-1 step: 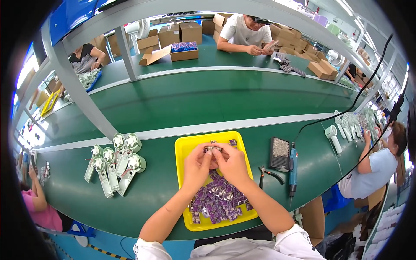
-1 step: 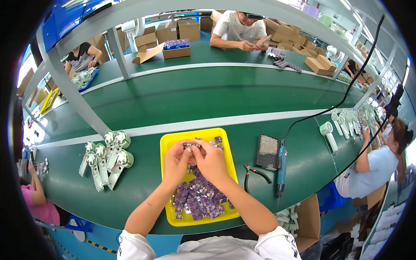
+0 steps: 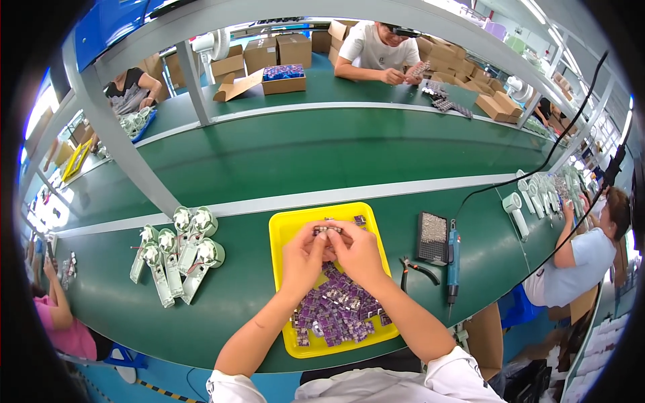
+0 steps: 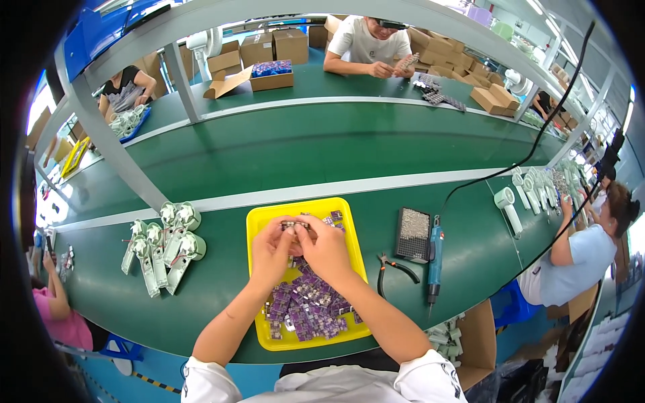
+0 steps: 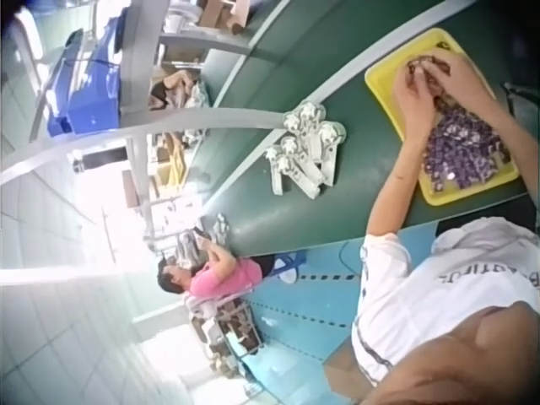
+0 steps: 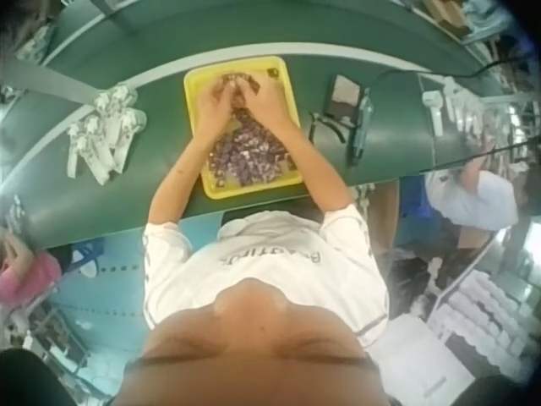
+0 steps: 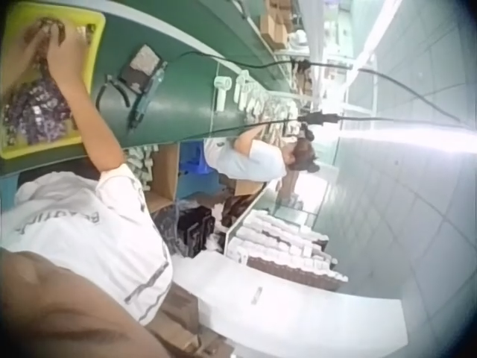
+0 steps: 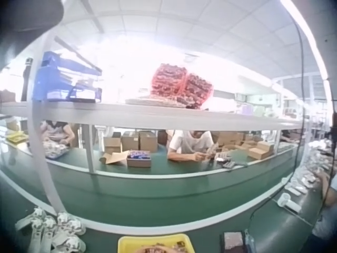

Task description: The person inspects, sorts, and assembles small purple electronic circuit boards by hand on a factory production line, placing them into plastic housings and yellow trays from boxes.

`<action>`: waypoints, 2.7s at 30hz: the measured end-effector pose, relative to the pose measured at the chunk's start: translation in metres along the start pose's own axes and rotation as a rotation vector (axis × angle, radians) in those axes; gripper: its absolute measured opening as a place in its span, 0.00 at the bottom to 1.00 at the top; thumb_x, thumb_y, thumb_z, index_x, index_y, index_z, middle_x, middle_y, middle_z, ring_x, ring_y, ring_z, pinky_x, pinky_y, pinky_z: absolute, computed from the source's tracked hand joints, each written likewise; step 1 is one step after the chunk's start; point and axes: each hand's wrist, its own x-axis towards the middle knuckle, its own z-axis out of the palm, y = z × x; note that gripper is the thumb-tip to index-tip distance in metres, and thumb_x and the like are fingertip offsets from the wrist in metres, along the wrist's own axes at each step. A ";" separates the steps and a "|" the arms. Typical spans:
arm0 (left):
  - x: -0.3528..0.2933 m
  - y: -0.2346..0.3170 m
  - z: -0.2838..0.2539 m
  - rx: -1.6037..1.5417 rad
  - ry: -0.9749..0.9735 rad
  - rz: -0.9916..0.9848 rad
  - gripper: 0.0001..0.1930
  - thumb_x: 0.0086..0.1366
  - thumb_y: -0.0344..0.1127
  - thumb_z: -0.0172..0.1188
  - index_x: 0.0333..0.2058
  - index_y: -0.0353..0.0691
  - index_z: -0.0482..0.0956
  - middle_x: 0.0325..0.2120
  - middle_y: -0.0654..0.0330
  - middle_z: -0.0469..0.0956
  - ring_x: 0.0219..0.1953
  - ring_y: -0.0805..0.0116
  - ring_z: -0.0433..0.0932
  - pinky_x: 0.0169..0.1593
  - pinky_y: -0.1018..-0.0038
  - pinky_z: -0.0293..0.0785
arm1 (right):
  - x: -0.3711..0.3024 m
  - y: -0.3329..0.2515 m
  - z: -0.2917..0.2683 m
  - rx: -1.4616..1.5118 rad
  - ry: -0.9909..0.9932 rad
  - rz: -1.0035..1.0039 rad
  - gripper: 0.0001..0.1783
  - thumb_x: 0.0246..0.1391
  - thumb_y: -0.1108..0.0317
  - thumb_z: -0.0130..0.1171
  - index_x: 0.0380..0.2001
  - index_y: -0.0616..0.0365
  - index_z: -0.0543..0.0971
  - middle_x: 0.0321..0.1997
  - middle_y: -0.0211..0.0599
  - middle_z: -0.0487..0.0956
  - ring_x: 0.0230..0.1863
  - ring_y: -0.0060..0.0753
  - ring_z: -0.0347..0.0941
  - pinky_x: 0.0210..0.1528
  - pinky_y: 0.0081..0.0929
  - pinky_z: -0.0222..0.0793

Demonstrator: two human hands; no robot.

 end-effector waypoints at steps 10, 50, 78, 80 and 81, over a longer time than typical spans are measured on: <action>0.005 -0.012 -0.008 0.298 0.177 0.272 0.09 0.71 0.27 0.51 0.46 0.32 0.76 0.34 0.60 0.81 0.32 0.75 0.80 0.32 0.81 0.77 | 0.003 0.003 0.037 -0.249 0.205 -0.177 0.13 0.60 0.65 0.56 0.45 0.58 0.80 0.31 0.47 0.82 0.30 0.50 0.80 0.34 0.41 0.75; -0.052 0.045 -0.021 0.757 -0.243 0.131 0.24 0.61 0.31 0.65 0.57 0.40 0.75 0.60 0.51 0.72 0.66 0.46 0.66 0.66 0.57 0.64 | -0.064 -0.024 -0.080 -0.416 -0.341 -0.204 0.22 0.54 0.61 0.67 0.52 0.54 0.79 0.54 0.42 0.79 0.61 0.47 0.70 0.65 0.45 0.63; 0.036 0.038 0.005 0.003 -0.099 0.149 0.15 0.69 0.21 0.53 0.53 0.24 0.73 0.42 0.51 0.81 0.39 0.65 0.84 0.45 0.73 0.81 | 0.018 -0.029 -0.045 0.153 -0.064 -0.112 0.20 0.60 0.77 0.59 0.55 0.66 0.72 0.45 0.41 0.83 0.43 0.28 0.82 0.46 0.25 0.79; 0.040 0.047 0.010 0.019 -0.009 0.239 0.14 0.69 0.21 0.54 0.51 0.23 0.74 0.40 0.53 0.82 0.36 0.67 0.84 0.44 0.75 0.81 | 0.031 -0.033 -0.037 0.141 0.013 -0.150 0.17 0.59 0.78 0.60 0.52 0.66 0.74 0.43 0.40 0.84 0.43 0.27 0.82 0.44 0.22 0.80; 0.042 0.052 0.010 0.030 0.026 0.261 0.13 0.69 0.22 0.54 0.50 0.23 0.75 0.39 0.54 0.82 0.36 0.68 0.85 0.43 0.76 0.81 | 0.037 -0.037 -0.035 0.145 0.013 -0.170 0.17 0.59 0.78 0.60 0.52 0.66 0.74 0.43 0.40 0.84 0.43 0.27 0.82 0.44 0.22 0.80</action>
